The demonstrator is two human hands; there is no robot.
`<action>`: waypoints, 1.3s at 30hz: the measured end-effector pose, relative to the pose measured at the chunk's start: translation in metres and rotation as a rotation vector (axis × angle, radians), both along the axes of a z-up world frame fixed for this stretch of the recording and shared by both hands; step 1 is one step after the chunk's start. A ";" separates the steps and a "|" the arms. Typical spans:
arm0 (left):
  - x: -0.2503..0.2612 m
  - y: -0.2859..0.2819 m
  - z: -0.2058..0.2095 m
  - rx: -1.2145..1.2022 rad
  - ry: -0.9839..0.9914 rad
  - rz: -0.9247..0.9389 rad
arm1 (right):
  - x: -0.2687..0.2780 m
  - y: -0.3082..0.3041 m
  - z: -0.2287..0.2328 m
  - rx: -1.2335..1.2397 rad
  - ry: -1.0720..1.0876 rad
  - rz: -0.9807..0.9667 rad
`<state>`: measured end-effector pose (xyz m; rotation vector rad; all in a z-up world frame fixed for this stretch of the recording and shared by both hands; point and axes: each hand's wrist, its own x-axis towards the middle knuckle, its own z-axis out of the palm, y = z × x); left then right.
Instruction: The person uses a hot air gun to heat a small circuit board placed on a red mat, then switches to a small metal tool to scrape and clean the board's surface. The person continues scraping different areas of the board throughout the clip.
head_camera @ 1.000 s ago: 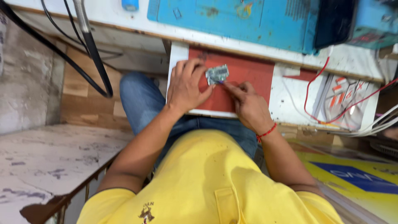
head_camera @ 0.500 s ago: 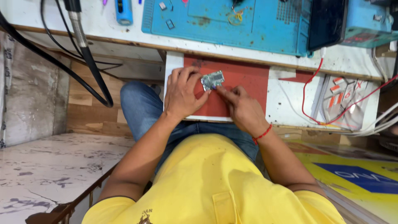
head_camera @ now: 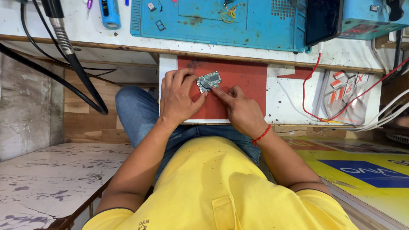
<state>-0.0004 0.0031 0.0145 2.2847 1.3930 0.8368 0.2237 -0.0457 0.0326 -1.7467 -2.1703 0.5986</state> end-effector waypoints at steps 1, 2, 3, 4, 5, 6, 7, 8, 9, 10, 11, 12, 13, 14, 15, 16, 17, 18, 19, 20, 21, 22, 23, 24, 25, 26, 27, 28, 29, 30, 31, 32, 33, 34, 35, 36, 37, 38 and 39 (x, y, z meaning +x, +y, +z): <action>0.000 -0.001 0.000 0.002 -0.007 0.002 | -0.001 -0.002 0.000 -0.021 0.000 0.032; 0.002 -0.001 -0.001 0.000 -0.013 0.000 | 0.000 -0.002 0.001 -0.006 -0.007 -0.024; 0.003 -0.001 -0.001 -0.002 -0.020 -0.003 | 0.001 -0.002 0.002 0.009 -0.014 -0.079; 0.003 -0.001 -0.001 -0.003 -0.023 -0.001 | 0.000 0.000 0.002 0.026 -0.017 -0.130; 0.003 -0.001 0.000 0.001 -0.017 0.003 | -0.001 0.001 0.003 0.016 0.013 -0.044; 0.002 -0.001 0.001 0.006 -0.006 0.000 | -0.004 0.002 0.003 0.008 0.047 0.034; 0.001 0.000 0.001 0.011 0.005 -0.004 | -0.006 0.002 0.003 0.000 0.081 0.113; 0.001 -0.001 0.001 0.004 -0.004 -0.004 | -0.005 0.002 0.003 -0.007 0.057 0.039; 0.001 -0.002 0.001 -0.002 -0.012 -0.004 | -0.005 0.002 0.003 -0.014 0.033 -0.035; 0.002 -0.002 0.001 -0.003 -0.024 0.006 | -0.004 0.004 0.003 -0.015 0.007 -0.099; 0.004 -0.001 0.001 -0.002 -0.022 0.004 | -0.003 0.006 0.004 -0.018 0.003 -0.073; 0.003 -0.001 0.002 -0.004 -0.014 0.005 | -0.003 0.007 0.005 -0.025 0.003 -0.045; 0.003 0.000 0.001 -0.006 -0.006 0.006 | -0.004 0.009 0.005 -0.031 0.004 -0.016; 0.002 0.000 0.002 -0.004 -0.007 0.005 | -0.005 0.009 0.005 -0.028 0.005 -0.003; 0.001 0.001 0.001 -0.003 -0.007 0.004 | -0.007 0.009 0.004 -0.026 0.006 0.010; 0.002 0.000 0.000 -0.006 -0.012 0.002 | -0.006 0.007 0.004 -0.028 0.003 0.021; 0.003 -0.001 -0.001 -0.005 -0.014 -0.003 | -0.005 0.005 0.004 -0.032 -0.006 -0.043; 0.004 -0.002 -0.002 0.000 -0.017 0.001 | -0.004 0.004 0.004 -0.032 -0.016 -0.099; 0.004 -0.002 -0.002 0.004 -0.019 0.005 | -0.003 0.005 0.004 -0.033 -0.026 -0.154; 0.002 -0.002 -0.002 0.013 -0.012 0.005 | -0.004 0.006 0.004 -0.047 0.006 -0.071; 0.000 -0.001 -0.001 0.021 -0.004 0.004 | -0.004 0.007 0.003 -0.061 0.037 0.013; 0.000 -0.001 -0.001 0.024 0.003 -0.008 | -0.004 0.006 0.002 -0.079 0.068 0.085; 0.000 -0.001 -0.001 0.013 0.005 -0.006 | -0.004 0.004 0.001 -0.051 0.045 0.027; 0.001 -0.001 -0.001 0.003 0.000 -0.003 | -0.001 0.004 0.001 -0.021 0.015 -0.030; 0.003 -0.001 -0.002 -0.007 -0.005 -0.001 | 0.000 0.003 0.000 0.009 -0.015 -0.086; 0.003 -0.002 -0.002 -0.010 -0.004 -0.003 | 0.001 0.003 0.000 -0.003 -0.007 -0.065; 0.003 -0.003 -0.003 -0.013 -0.004 -0.005 | 0.002 0.003 0.000 -0.015 0.002 -0.043; 0.001 -0.002 -0.003 -0.014 0.003 -0.009 | 0.000 0.003 0.000 -0.026 0.017 -0.024; -0.001 -0.001 -0.003 -0.002 0.004 -0.003 | -0.003 0.004 0.000 -0.023 0.039 0.019; -0.001 -0.001 -0.003 0.006 0.002 -0.005 | -0.004 0.003 0.000 -0.025 0.058 0.054; -0.001 -0.001 -0.003 0.014 0.000 -0.008 | -0.005 0.002 0.001 -0.026 0.077 0.088; 0.001 0.000 -0.004 0.004 0.001 -0.010 | -0.004 0.003 0.002 -0.021 0.046 0.001; 0.002 0.001 -0.004 -0.005 0.003 -0.012 | -0.004 0.004 0.003 -0.015 0.015 -0.086; 0.003 0.000 -0.004 -0.013 0.008 -0.004 | -0.003 0.006 0.004 -0.007 -0.013 -0.163; 0.003 -0.001 -0.004 0.002 0.002 0.000 | -0.002 0.008 0.005 -0.029 -0.003 -0.093; 0.001 -0.002 -0.004 0.016 0.004 -0.001 | -0.004 0.008 0.004 -0.054 0.015 -0.029; -0.001 -0.003 -0.004 0.029 0.006 -0.003 | -0.005 0.007 0.003 -0.079 0.032 0.035; -0.001 -0.004 -0.004 0.014 0.000 -0.001 | -0.004 0.005 0.002 -0.033 0.026 0.011; 0.000 -0.005 -0.005 0.000 -0.005 0.001 | -0.003 0.003 0.001 0.012 0.018 -0.012</action>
